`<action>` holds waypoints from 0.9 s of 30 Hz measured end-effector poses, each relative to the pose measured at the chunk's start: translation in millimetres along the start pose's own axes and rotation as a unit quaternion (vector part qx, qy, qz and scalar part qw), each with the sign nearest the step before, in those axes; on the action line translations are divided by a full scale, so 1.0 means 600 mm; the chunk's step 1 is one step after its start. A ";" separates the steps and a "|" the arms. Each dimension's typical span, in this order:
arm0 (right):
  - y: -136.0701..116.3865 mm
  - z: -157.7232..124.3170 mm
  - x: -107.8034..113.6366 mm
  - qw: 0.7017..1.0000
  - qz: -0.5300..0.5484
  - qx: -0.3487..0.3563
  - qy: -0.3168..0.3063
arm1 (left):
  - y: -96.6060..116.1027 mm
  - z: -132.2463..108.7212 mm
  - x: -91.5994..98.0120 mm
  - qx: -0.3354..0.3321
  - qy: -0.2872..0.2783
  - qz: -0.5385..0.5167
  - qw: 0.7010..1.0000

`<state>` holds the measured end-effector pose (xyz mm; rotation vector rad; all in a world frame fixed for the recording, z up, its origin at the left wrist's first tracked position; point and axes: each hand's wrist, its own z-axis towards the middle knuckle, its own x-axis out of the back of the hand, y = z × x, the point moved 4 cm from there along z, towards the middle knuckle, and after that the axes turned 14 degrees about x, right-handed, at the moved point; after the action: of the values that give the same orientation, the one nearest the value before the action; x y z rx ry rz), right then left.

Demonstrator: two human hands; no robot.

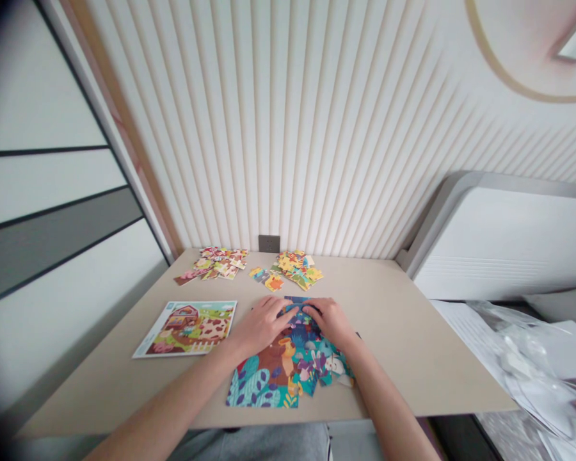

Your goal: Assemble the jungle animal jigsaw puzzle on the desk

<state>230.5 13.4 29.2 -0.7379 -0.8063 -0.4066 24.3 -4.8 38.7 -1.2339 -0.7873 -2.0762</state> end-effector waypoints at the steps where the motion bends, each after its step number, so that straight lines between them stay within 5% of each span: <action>1: -0.001 0.000 0.001 1.000 -0.021 0.009 0.005 | 0.000 -0.001 0.001 0.000 0.004 0.003 1.000; 27: -0.017 -0.008 0.009 0.990 -0.097 0.093 0.048 | 0.003 -0.009 0.010 0.005 0.051 0.030 0.998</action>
<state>230.6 2.5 35.5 -0.4645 -0.8150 -0.5314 20.4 -11.0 42.2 -1.1231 -0.7065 -2.0663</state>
